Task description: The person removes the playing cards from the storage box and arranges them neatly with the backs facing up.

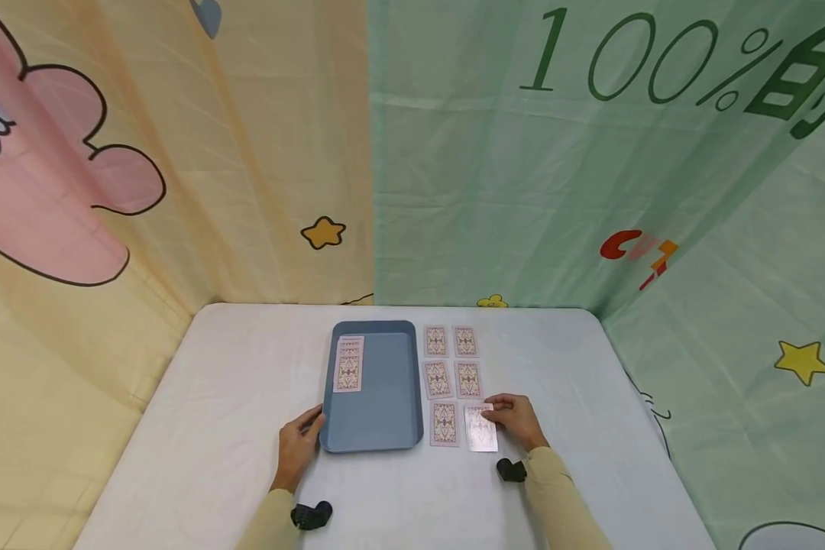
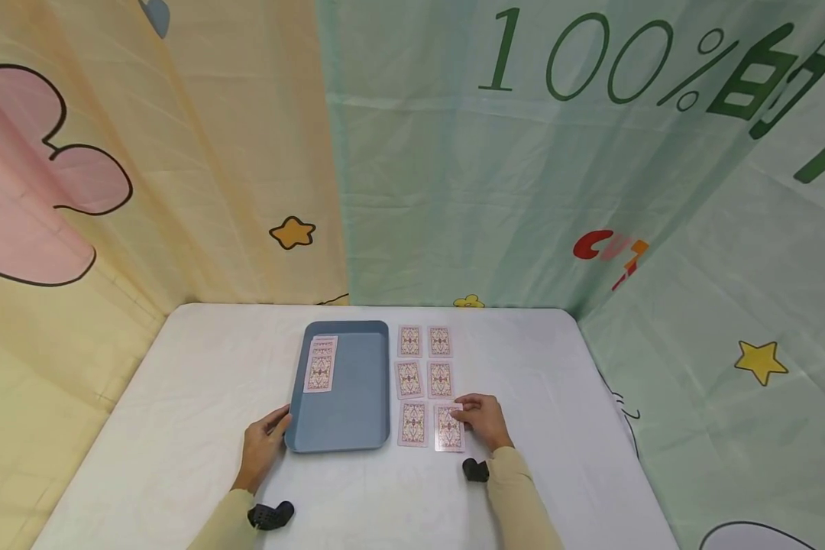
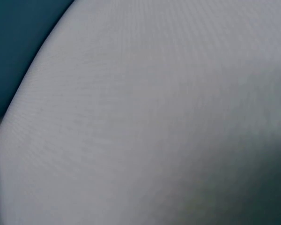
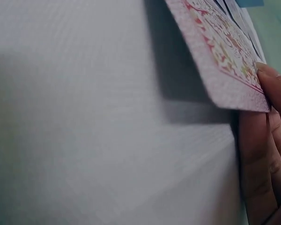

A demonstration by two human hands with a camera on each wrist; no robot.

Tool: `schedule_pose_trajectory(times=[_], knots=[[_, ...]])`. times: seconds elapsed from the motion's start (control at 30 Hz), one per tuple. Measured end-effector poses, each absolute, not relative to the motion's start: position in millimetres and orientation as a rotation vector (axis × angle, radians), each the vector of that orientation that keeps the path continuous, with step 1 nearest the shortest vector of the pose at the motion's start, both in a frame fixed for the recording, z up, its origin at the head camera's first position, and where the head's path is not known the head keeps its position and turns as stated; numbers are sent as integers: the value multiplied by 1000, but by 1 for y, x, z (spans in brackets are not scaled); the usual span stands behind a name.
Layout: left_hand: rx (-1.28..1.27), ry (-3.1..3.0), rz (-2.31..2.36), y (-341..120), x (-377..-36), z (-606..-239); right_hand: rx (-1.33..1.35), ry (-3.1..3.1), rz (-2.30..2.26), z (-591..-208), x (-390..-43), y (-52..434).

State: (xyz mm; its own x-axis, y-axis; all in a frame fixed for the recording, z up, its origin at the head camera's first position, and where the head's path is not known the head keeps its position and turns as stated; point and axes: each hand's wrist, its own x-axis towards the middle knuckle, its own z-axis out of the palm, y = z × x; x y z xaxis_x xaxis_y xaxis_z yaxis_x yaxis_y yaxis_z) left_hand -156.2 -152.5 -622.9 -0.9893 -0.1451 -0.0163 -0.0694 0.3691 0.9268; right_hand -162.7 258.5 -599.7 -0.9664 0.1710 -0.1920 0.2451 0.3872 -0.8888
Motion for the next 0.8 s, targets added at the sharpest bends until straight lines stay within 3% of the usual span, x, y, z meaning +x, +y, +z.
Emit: schedule_pose_trajectory(times=[0.47, 0.8], knots=[[221, -2541, -1729, -152, -157, -623, 168, 2847, -1350, -598, -167, 255], [223, -2528, -1740, -152, -158, -624, 181, 2937, -1306, -604, -164, 254]])
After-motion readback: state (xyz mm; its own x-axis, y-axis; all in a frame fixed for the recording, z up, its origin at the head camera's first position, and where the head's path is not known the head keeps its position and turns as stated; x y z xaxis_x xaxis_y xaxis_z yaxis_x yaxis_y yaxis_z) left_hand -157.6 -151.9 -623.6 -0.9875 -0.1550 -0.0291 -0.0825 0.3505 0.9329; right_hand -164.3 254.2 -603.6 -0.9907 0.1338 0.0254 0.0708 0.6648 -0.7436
